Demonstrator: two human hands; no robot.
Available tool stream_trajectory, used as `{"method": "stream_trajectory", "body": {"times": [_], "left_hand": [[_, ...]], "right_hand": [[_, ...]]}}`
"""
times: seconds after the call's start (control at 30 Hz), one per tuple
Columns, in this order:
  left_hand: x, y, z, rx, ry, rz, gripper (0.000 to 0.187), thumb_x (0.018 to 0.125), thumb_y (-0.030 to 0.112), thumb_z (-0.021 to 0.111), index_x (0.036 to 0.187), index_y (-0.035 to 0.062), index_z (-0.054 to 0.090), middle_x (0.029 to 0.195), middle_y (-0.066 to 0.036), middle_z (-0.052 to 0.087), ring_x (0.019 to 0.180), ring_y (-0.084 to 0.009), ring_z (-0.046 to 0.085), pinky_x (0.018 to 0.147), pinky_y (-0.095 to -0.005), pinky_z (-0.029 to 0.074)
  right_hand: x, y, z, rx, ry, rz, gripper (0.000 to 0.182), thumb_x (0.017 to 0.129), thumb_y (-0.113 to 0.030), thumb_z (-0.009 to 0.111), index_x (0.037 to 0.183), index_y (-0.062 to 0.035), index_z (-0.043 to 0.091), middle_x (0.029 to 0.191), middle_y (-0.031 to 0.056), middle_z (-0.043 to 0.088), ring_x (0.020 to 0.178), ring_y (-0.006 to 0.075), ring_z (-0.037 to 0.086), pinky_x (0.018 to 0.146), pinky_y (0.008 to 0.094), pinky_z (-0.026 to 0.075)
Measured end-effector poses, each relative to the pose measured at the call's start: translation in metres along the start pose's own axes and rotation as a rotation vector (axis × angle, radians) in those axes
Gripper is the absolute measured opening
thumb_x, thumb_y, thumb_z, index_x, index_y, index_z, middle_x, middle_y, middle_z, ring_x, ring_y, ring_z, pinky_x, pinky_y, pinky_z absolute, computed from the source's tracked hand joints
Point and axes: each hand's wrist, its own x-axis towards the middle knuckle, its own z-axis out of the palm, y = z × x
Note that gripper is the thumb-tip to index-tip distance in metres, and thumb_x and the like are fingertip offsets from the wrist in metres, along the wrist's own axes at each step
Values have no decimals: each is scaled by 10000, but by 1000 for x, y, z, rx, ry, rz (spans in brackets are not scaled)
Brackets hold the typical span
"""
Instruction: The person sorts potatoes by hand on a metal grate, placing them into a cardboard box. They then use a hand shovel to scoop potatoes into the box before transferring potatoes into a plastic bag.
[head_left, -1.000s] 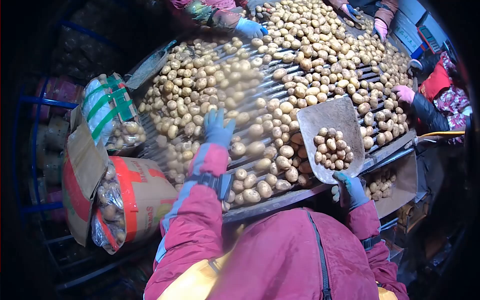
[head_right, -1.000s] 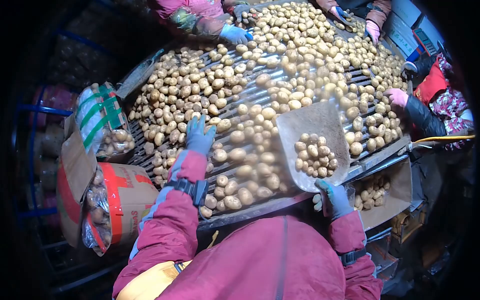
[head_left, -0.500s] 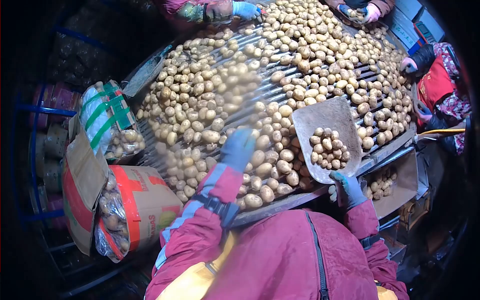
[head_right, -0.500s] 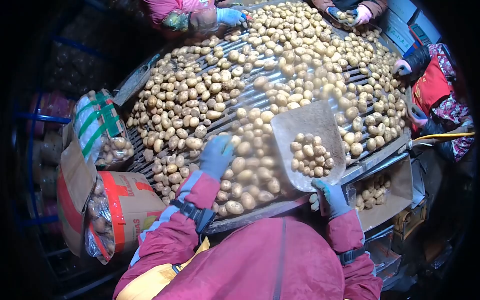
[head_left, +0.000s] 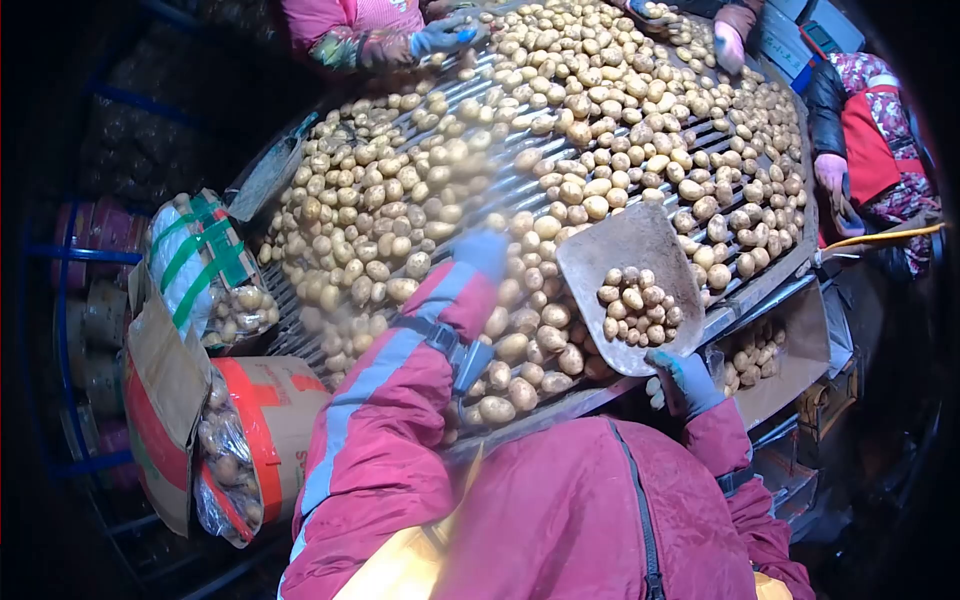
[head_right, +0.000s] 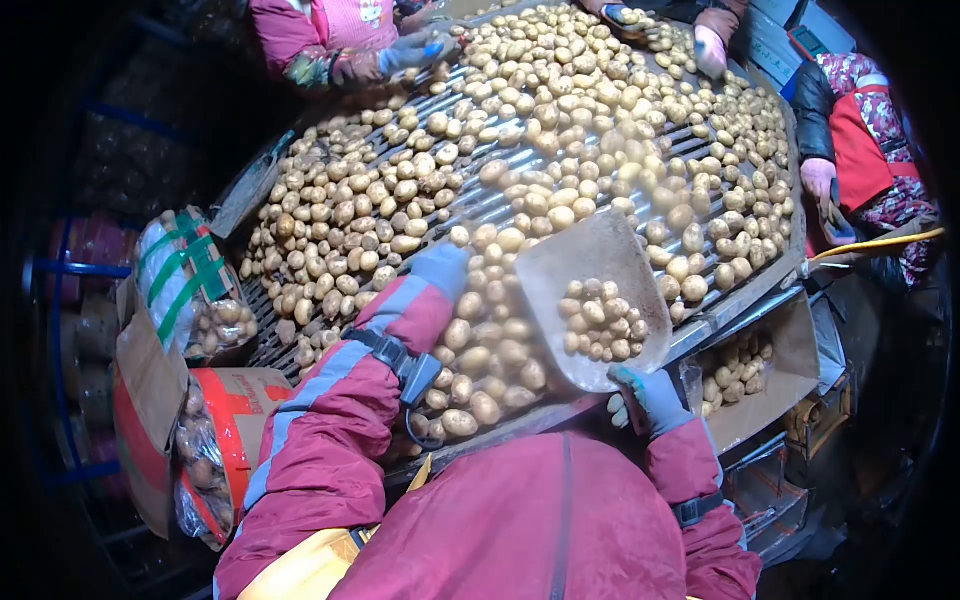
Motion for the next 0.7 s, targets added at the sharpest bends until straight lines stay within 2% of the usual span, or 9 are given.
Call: {"method": "stream_trajectory", "body": {"times": [0.07, 0.2, 0.3, 0.33, 0.43, 0.47, 0.57, 0.6, 0.7], "left_hand": [[5, 0, 0, -58, -171, -48, 242, 897, 201, 573, 1083, 116, 702, 1029, -150, 721, 949, -323, 711, 836, -445, 561], [-2, -1, -23, -38, -239, -77, 313, 851, 282, 627, 1082, 90, 717, 1118, -161, 708, 1033, -312, 689, 892, -433, 541], [-10, 0, -60, -231, -241, -166, 312, 847, 282, 634, 1057, 67, 717, 1112, -174, 704, 1036, -323, 682, 886, -452, 529], [-8, -4, -74, -263, -328, -206, 297, 870, 278, 648, 1033, 39, 714, 1052, -148, 721, 988, -271, 696, 846, -379, 537], [-18, -13, -78, -1182, -339, -421, 270, 889, 268, 693, 1064, 67, 730, 1014, -70, 731, 868, -184, 675, 783, -304, 533], [-26, -9, -82, -1409, -469, -442, 306, 892, 289, 722, 1098, 62, 723, 1037, -44, 709, 859, -120, 618, 770, -241, 505], [-37, 21, -113, -1439, -399, -138, 354, 896, 296, 720, 1151, 51, 706, 1073, -61, 703, 885, -123, 631, 773, -258, 516], [-25, 3, -74, -1422, -383, -151, 390, 904, 335, 697, 1213, 96, 688, 1135, -86, 700, 952, -198, 671, 826, -319, 531], [-3, -9, -56, -605, -133, -286, 361, 904, 313, 661, 1231, 163, 687, 1187, -153, 680, 1053, -314, 663, 899, -385, 525]], "right_hand": [[-1, 8, -1, 37, 13, -63, 333, 881, -239, 704, 1003, 60, 621, 619, 149, 624, 396, 255, 580, 342, 359, 488], [-4, 10, -12, 0, 3, 24, 339, 873, -249, 720, 932, 76, 643, 636, 165, 642, 408, 255, 594, 352, 366, 497], [-7, 12, -12, -30, 25, 34, 336, 874, -245, 720, 928, 78, 642, 633, 164, 642, 404, 253, 591, 355, 361, 499], [-12, 9, -11, -48, 25, -14, 315, 876, -234, 719, 912, 71, 645, 633, 159, 641, 413, 252, 597, 358, 352, 501], [-13, 8, -11, -26, 7, 27, 293, 874, -218, 720, 907, 65, 649, 638, 150, 640, 424, 246, 603, 362, 344, 505], [-9, 12, -12, -34, -5, 16, 289, 874, -215, 720, 912, 63, 651, 642, 146, 641, 428, 244, 605, 363, 343, 506], [1, 19, -14, -70, -24, 12, 279, 871, -209, 719, 927, 58, 657, 653, 138, 642, 440, 240, 610, 367, 340, 509], [-3, 13, -10, -84, -21, 30, 277, 871, -207, 718, 932, 56, 660, 657, 137, 644, 442, 240, 612, 368, 341, 510], [-9, 6, -7, -74, -21, 38, 270, 869, -204, 717, 938, 51, 664, 658, 135, 646, 449, 240, 616, 370, 342, 510]]}}
